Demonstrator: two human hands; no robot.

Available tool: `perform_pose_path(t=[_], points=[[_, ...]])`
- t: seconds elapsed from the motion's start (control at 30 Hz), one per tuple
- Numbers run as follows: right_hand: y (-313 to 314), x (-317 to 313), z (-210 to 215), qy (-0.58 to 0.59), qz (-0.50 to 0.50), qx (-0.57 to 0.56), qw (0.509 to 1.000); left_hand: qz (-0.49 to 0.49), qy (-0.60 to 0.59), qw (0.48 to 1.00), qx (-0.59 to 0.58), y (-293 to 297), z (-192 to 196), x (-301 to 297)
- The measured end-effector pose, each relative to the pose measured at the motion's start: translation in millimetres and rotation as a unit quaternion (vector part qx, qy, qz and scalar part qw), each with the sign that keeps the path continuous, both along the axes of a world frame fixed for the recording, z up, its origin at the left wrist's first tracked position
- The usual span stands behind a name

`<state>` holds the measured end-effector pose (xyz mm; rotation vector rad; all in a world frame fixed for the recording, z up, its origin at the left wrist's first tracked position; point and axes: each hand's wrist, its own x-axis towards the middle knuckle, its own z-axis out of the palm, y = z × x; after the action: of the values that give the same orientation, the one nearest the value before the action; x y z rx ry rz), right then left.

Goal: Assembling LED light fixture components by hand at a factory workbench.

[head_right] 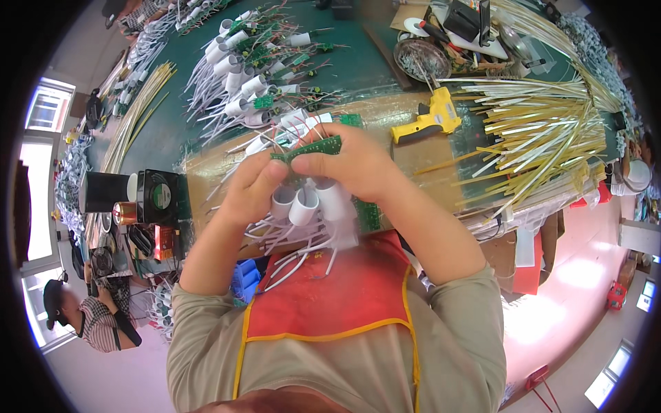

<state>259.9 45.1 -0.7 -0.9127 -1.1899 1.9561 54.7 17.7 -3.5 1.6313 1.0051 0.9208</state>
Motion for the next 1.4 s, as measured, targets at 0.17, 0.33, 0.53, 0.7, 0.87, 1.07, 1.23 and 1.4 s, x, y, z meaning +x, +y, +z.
perform_pose_path(t=[0.17,0.33,0.53,0.7,0.87,1.07,1.23,1.4], points=[[3,-7,0,-0.006,-0.016,0.012,1.000,0.030,-0.065,0.995,-0.076,1,-9,-1],[0,-12,9,-0.160,-0.033,0.137,0.977,0.042,-0.024,0.994,-0.100,-2,4,8],[-4,-7,-1,-0.029,-0.014,0.095,0.995,0.039,-0.089,0.980,-0.173,1,7,0],[-1,-1,3,0.035,0.019,0.036,0.999,-0.034,-0.125,0.984,-0.120,-1,10,0],[0,-10,-3,-0.020,-0.048,0.096,0.994,0.057,-0.145,0.974,-0.166,2,5,7],[1,-15,-5,-0.079,-0.080,0.227,0.967,0.091,-0.070,0.973,-0.201,1,18,12],[-3,-7,-4,0.024,-0.066,0.124,0.990,0.107,-0.142,0.960,-0.215,0,6,5],[0,-11,-14,0.091,-0.036,0.059,0.993,0.041,-0.187,0.966,-0.176,0,-7,-1]])
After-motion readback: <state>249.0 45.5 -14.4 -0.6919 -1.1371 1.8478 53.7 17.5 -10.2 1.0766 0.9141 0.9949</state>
